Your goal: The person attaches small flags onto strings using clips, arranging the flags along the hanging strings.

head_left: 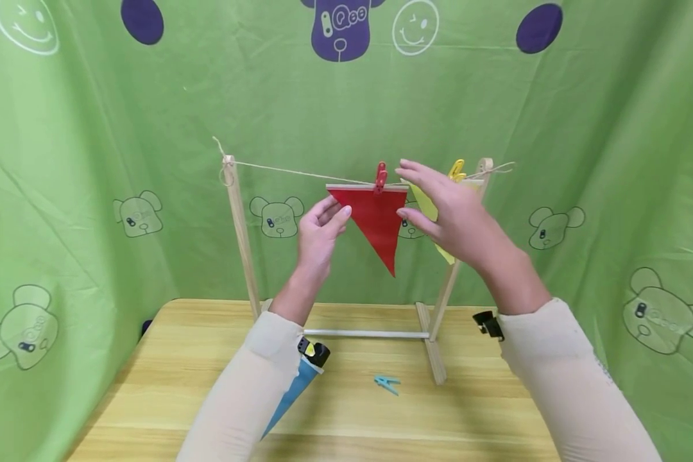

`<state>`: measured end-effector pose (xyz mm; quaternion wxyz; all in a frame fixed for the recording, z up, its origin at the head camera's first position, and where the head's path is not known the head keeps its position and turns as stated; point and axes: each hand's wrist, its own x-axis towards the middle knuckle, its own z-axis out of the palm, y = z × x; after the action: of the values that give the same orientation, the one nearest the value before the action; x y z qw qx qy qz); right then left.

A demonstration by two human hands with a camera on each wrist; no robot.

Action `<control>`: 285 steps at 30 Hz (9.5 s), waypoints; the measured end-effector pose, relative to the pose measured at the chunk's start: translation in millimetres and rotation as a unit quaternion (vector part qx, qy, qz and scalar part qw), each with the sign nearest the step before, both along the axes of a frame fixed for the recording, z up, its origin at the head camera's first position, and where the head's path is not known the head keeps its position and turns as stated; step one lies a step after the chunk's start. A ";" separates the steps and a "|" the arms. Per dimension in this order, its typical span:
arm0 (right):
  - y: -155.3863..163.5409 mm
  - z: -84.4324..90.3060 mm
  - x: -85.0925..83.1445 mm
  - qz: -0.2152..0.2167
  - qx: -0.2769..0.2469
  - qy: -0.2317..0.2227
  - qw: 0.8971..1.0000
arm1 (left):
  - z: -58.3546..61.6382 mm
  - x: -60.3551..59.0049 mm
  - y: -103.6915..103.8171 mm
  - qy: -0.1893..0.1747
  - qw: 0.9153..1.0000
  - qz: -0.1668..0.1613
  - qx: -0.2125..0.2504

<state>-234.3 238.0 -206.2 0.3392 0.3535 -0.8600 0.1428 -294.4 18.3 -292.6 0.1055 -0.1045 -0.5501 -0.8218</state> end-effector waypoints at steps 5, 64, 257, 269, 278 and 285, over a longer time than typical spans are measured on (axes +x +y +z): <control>5.1 -22.5 7.2 0.004 -0.036 -0.022 0.999 | -5.9 5.8 -4.8 0.005 1.000 -0.008 0.003; 32.1 -219.1 49.3 -0.045 -0.127 -0.218 0.967 | -129.5 67.9 -64.8 0.006 0.984 -0.003 -0.177; 15.9 -341.2 53.7 -0.106 -0.010 -0.422 0.900 | -263.7 51.1 -103.4 -0.244 0.886 0.115 -0.377; 15.6 -339.6 54.1 -0.105 -0.002 -0.418 0.903 | -263.8 49.9 -107.1 -0.263 0.896 0.091 -0.346; 18.2 -340.2 52.2 -0.093 -0.018 -0.417 0.904 | -262.0 50.3 -107.1 -0.256 0.901 0.084 -0.339; 20.7 -340.4 53.4 -0.087 -0.034 -0.410 0.907 | -262.1 52.0 -107.9 -0.238 0.906 0.094 -0.337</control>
<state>-180.9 258.6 -546.6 -0.0201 0.1761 -0.9450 0.2747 -242.5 -89.6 -554.7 0.0068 0.1170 -0.8103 -0.5741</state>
